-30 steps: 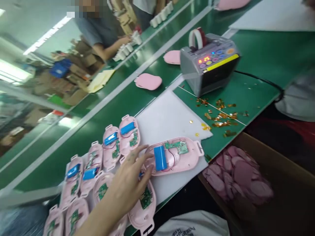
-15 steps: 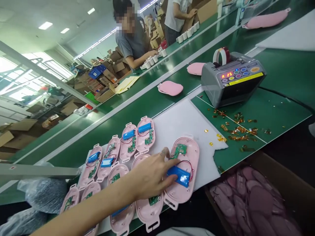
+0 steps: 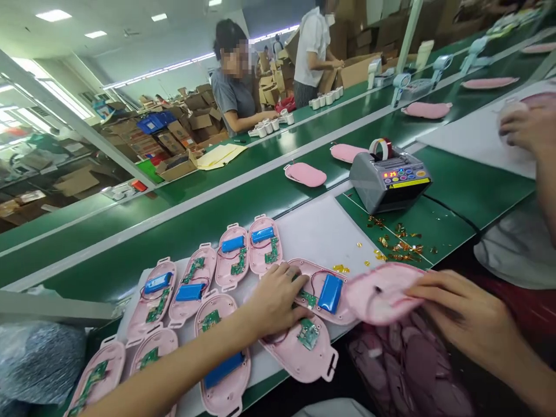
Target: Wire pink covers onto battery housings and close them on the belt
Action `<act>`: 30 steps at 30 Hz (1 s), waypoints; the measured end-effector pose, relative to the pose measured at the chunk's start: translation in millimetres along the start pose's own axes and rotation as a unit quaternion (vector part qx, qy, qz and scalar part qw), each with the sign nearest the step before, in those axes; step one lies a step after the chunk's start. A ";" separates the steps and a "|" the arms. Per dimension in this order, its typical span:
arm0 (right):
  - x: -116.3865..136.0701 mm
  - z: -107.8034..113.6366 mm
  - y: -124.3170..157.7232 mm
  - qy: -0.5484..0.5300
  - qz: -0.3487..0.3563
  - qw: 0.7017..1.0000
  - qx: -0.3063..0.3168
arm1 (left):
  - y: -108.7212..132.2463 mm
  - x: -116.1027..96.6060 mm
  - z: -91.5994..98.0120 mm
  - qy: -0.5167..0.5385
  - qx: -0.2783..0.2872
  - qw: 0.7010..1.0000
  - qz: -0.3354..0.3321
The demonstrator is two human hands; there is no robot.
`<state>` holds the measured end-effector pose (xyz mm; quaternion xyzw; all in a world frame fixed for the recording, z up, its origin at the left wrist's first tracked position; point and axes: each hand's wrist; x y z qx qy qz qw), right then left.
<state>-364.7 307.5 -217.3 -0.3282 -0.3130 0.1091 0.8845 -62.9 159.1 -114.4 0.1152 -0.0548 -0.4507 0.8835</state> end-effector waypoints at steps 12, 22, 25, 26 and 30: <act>19.4 -43.3 -87.6 -0.054 -0.031 0.969 0.241 | -39.5 22.1 -1.5 0.237 -0.032 0.968 0.079; -3.1 -59.8 -121.4 -0.102 -0.167 0.931 0.307 | -3.9 39.1 -5.7 0.461 -0.109 0.871 0.132; 8.6 -65.5 -132.1 -0.024 -0.134 0.957 0.255 | 4.4 35.9 -7.4 0.495 -0.120 0.848 0.143; 15.8 -69.3 -136.4 0.003 -0.121 0.965 0.234 | 5.5 33.6 -8.2 0.493 -0.142 0.847 0.140; 48.4 -82.0 -150.3 0.036 -0.060 0.986 0.148 | 3.0 25.1 -17.1 0.380 -0.275 0.880 0.070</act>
Point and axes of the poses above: each hand's wrist, its own y-axis away from the middle knuckle, its own z-axis out of the back of the hand, x = y × z
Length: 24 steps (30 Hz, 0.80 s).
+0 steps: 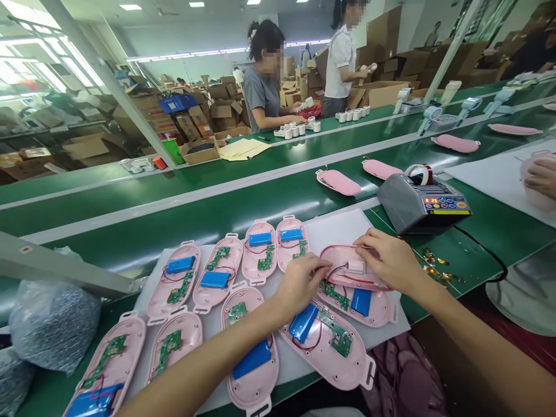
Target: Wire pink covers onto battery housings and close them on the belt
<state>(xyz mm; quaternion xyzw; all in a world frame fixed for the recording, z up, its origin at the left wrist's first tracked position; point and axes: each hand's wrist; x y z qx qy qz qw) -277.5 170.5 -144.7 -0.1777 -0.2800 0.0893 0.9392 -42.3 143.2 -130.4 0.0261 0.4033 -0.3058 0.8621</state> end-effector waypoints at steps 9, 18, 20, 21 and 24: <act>10.9 0.5 -7.8 -0.010 -0.005 0.999 -0.047 | -19.6 16.0 -13.8 0.246 -0.064 0.966 0.047; 17.5 -28.3 -20.3 -0.006 0.009 1.000 0.007 | -26.0 13.8 -17.9 0.331 -0.045 0.929 0.160; 16.8 -32.4 -25.3 -0.010 -0.008 1.000 0.005 | -27.3 14.3 -18.0 0.335 -0.042 0.927 0.164; 17.4 -33.3 -28.1 -0.016 -0.018 1.000 0.002 | -27.9 14.7 -17.5 0.329 -0.031 0.931 0.155; 23.2 -32.1 -35.2 -0.046 -0.041 0.998 0.002 | -29.3 15.9 -14.9 0.280 0.011 0.953 0.114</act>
Point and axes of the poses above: each hand's wrist, its own y-axis away from the middle knuckle, its own z-axis out of the back of the hand, x = y × z
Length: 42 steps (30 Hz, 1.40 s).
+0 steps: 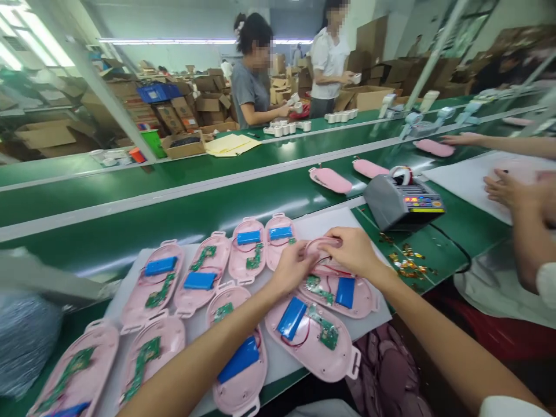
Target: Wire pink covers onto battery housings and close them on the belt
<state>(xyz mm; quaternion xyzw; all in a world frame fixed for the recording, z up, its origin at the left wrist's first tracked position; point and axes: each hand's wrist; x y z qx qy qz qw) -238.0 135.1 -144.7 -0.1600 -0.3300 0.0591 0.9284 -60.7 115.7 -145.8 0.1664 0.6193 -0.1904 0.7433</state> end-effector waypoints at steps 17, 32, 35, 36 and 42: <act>-176.4 60.8 20.2 -0.505 -0.350 0.695 -0.373 | -4.2 -2.7 16.5 -0.043 0.036 0.994 0.094; -189.9 58.8 33.3 -0.526 -0.319 0.707 -0.349 | -7.0 4.0 19.3 -0.086 0.025 0.991 0.096; -183.4 60.6 40.8 -0.523 -0.305 0.725 -0.329 | -6.9 4.0 18.8 -0.071 0.033 0.993 0.090; -179.2 61.5 43.5 -0.523 -0.297 0.735 -0.314 | -6.7 3.1 18.2 -0.070 0.035 0.993 0.087; -144.6 72.7 57.2 -0.505 -0.242 0.804 -0.200 | -3.9 -2.9 13.3 -0.066 0.029 0.993 0.093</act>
Point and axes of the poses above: each hand's wrist, its own y-axis away from the middle knuckle, its own z-axis out of the back of the hand, x = y × z
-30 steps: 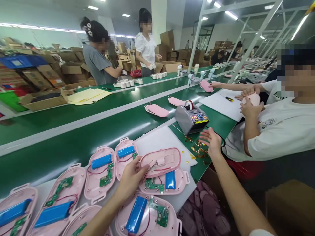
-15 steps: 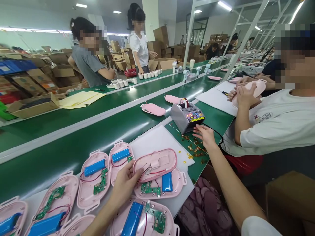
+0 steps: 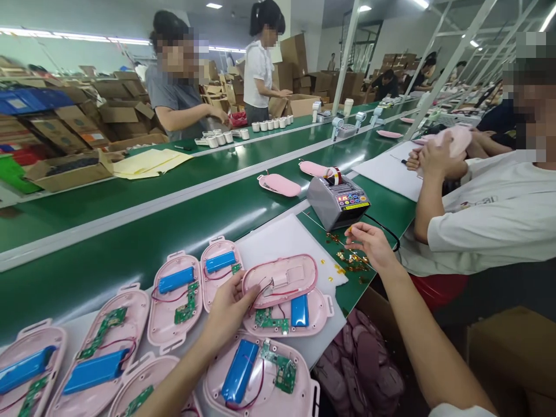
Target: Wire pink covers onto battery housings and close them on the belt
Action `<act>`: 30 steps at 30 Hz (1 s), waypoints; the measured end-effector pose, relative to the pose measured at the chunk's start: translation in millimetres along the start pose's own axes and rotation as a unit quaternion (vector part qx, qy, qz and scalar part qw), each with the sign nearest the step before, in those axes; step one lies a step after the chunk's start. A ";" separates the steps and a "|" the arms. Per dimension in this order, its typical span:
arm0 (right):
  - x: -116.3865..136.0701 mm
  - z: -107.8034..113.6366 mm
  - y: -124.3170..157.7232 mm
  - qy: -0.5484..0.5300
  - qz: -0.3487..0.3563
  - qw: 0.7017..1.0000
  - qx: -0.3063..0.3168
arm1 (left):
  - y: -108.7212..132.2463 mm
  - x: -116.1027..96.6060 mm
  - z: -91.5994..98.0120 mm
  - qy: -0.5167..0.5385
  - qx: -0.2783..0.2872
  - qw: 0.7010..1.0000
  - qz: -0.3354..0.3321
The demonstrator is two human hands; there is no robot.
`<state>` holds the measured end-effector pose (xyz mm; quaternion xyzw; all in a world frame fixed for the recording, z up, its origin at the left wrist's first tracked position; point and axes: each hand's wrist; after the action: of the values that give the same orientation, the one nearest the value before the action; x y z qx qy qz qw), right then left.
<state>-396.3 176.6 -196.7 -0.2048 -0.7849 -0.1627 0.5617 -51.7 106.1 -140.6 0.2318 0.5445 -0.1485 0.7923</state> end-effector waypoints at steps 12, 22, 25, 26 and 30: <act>-5.7 16.8 -40.7 0.503 -0.146 0.851 -0.021 | -0.9 2.9 -0.8 0.022 0.006 1.000 -0.013; -4.6 14.7 -47.6 0.113 -0.099 0.979 -0.134 | -0.8 1.0 -0.1 0.004 -0.002 1.000 -0.011; -6.6 11.0 -51.2 0.033 -0.078 0.982 -0.167 | -0.4 1.3 0.1 0.008 0.002 1.000 -0.006; -6.0 12.3 -49.8 0.022 -0.070 0.982 -0.174 | 0.2 1.3 -0.2 0.011 0.003 1.000 -0.006; 0.8 5.5 -22.6 0.006 -0.026 0.978 -0.206 | 4.7 -0.1 -2.8 0.047 0.004 0.999 -0.012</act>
<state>-412.4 159.8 -198.2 -0.2946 -0.7361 -0.3371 0.5077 -51.6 111.5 -140.4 0.2352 0.5830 -0.1495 0.7631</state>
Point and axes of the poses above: each hand's wrist, its own y-axis away from the middle knuckle, its own z-axis out of the back of the hand, x = y × z
